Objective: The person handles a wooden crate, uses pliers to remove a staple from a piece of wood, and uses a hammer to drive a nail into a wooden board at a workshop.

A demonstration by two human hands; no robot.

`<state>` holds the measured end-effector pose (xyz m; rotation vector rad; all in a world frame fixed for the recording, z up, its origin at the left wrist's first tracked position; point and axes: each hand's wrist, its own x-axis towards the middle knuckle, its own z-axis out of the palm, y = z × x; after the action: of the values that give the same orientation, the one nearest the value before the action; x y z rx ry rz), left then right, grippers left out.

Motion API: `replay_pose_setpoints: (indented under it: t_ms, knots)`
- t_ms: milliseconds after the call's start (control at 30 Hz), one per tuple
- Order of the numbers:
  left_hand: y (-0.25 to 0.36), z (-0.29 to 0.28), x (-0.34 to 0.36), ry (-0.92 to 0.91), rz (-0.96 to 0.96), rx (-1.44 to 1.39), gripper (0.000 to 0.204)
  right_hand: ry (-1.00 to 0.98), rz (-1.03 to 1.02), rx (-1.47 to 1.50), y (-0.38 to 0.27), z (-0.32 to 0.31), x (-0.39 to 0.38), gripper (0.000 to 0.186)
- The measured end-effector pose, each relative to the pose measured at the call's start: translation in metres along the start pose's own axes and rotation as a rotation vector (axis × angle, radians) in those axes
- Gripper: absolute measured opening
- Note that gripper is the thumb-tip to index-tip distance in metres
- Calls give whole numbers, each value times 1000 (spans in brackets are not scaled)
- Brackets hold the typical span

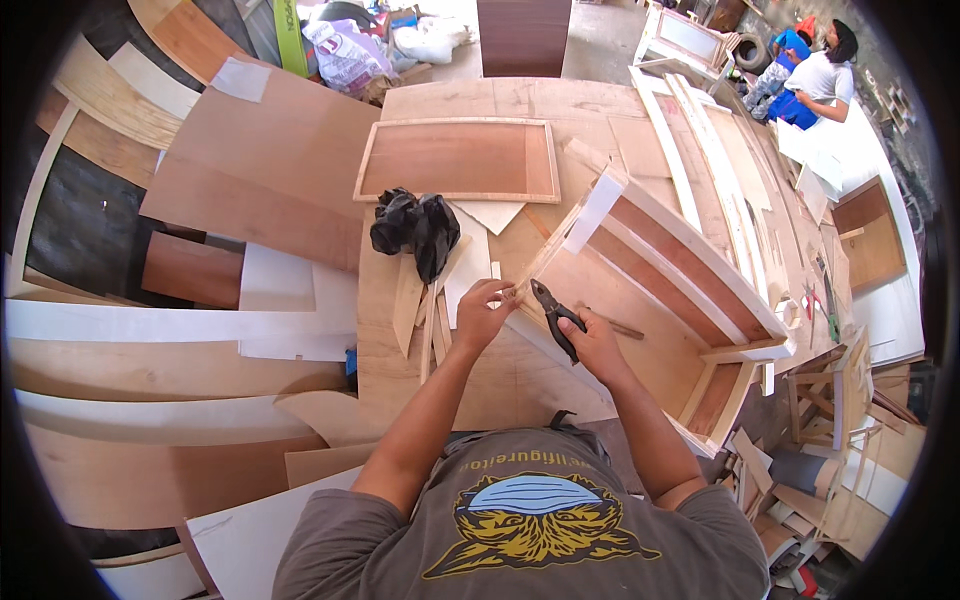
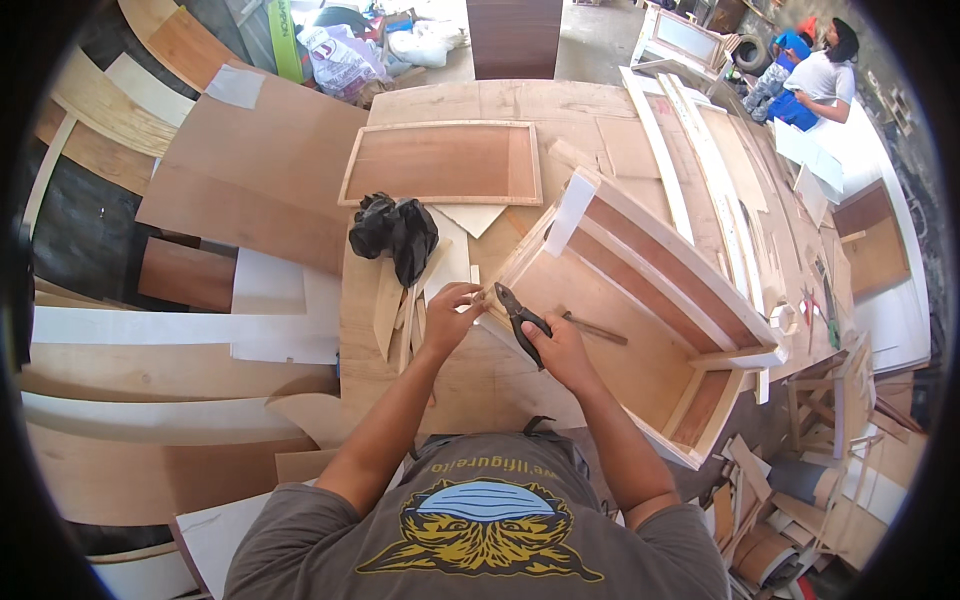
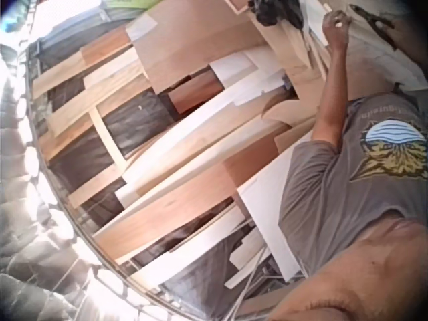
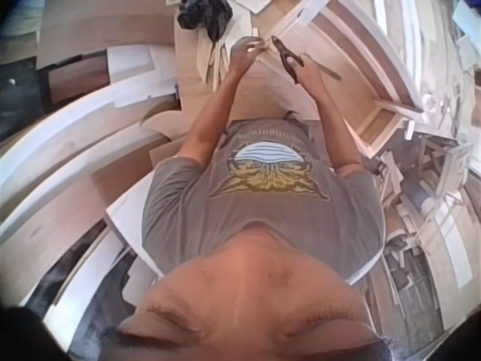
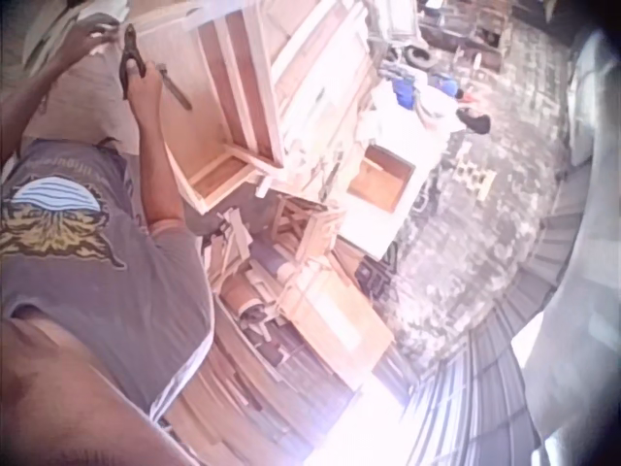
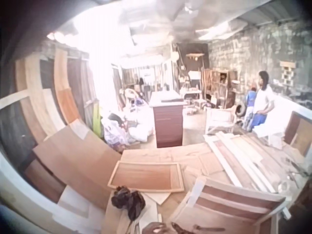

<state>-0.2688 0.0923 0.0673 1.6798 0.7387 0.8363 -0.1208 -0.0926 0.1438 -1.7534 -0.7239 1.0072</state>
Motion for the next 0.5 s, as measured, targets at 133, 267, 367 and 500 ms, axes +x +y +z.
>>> replay_pose_setpoints:
  t_ms: [133,267,367,500]
  knots:
    - [3,-8,12,-86,11,134,24,22,-9,82,-4,10,3,37]
    - [14,-16,21,-166,106,222,17,60,30,127,3,9,4,35]
    - [13,-22,27,-190,270,289,13,84,26,133,2,8,3,34]
    - [13,-35,42,-275,431,418,13,61,33,89,-1,1,3,33]
